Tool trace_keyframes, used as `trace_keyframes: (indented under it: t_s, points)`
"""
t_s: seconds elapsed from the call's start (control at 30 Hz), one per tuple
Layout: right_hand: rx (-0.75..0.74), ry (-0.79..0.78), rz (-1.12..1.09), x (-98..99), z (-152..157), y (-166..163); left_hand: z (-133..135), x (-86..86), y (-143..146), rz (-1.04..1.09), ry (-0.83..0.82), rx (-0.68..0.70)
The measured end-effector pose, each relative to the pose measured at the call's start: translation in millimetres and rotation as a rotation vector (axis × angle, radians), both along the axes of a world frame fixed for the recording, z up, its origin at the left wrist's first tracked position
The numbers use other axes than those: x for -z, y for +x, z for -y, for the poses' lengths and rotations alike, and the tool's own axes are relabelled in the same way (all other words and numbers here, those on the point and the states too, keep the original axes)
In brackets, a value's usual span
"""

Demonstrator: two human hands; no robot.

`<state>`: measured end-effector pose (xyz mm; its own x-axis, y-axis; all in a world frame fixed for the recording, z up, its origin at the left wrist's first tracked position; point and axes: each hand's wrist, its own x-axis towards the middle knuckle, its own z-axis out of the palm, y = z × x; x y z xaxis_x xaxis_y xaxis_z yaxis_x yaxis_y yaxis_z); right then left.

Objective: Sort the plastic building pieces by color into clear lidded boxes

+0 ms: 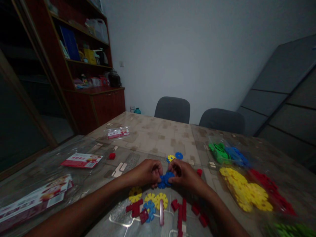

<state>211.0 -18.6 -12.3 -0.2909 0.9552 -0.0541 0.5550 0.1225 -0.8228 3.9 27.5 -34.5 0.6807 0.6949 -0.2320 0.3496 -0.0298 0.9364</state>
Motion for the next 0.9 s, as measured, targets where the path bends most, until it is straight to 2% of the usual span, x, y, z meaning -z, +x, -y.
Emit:
trace_keyframes:
  t_s: [0.27,0.6,0.73,0.9]
  points:
    - [-0.042,0.043,0.026,9.0,6,-9,0,-1.2,-1,0.052,0.043,0.001]
    - [0.153,0.166,0.192,-19.5,2,20,-20,-11.9,-18,-0.001,0.302,-0.007]
    - [0.263,0.175,0.219,-41.8,-6,53,-20,-12.8,-20,-0.033,0.351,0.045]
    - [0.605,0.145,0.318,-64.9,-21,146,-20,-16.6,-23,-0.058,0.359,0.068]
